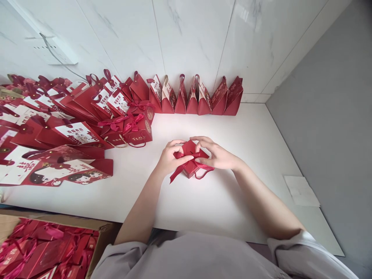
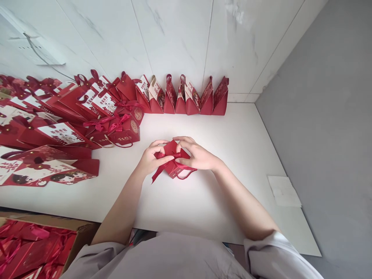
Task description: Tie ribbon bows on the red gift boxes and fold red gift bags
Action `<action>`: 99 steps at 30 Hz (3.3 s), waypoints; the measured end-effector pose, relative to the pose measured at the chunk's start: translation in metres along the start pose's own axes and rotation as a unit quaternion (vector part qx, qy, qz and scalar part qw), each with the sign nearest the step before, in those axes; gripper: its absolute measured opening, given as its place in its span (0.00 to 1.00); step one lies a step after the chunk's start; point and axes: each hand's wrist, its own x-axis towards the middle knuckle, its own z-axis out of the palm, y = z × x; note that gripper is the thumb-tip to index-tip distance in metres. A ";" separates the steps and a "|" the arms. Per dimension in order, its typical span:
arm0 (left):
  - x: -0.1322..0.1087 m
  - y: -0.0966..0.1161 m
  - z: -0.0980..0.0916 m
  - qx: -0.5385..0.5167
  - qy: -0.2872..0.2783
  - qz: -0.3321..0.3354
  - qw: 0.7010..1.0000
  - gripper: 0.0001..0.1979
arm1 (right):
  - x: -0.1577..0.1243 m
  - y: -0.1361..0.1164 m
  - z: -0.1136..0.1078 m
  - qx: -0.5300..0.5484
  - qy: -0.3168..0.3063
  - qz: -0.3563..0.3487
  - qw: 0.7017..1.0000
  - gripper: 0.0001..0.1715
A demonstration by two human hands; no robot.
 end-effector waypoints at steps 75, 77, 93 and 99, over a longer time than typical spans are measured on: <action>-0.001 -0.011 -0.005 -0.131 -0.011 -0.005 0.991 0.20 | 0.004 0.007 0.002 0.132 0.037 0.071 0.988 0.13; 0.000 -0.012 -0.005 -0.118 -0.009 -0.004 0.993 0.19 | 0.005 0.005 0.002 0.130 0.035 0.077 0.988 0.13; 0.001 -0.017 0.004 -0.023 0.097 0.090 0.991 0.21 | 0.005 0.005 0.005 0.159 -0.008 0.086 0.983 0.18; 0.002 -0.018 0.003 -0.018 0.091 0.083 0.992 0.21 | 0.005 0.007 0.005 0.158 -0.012 0.079 0.984 0.18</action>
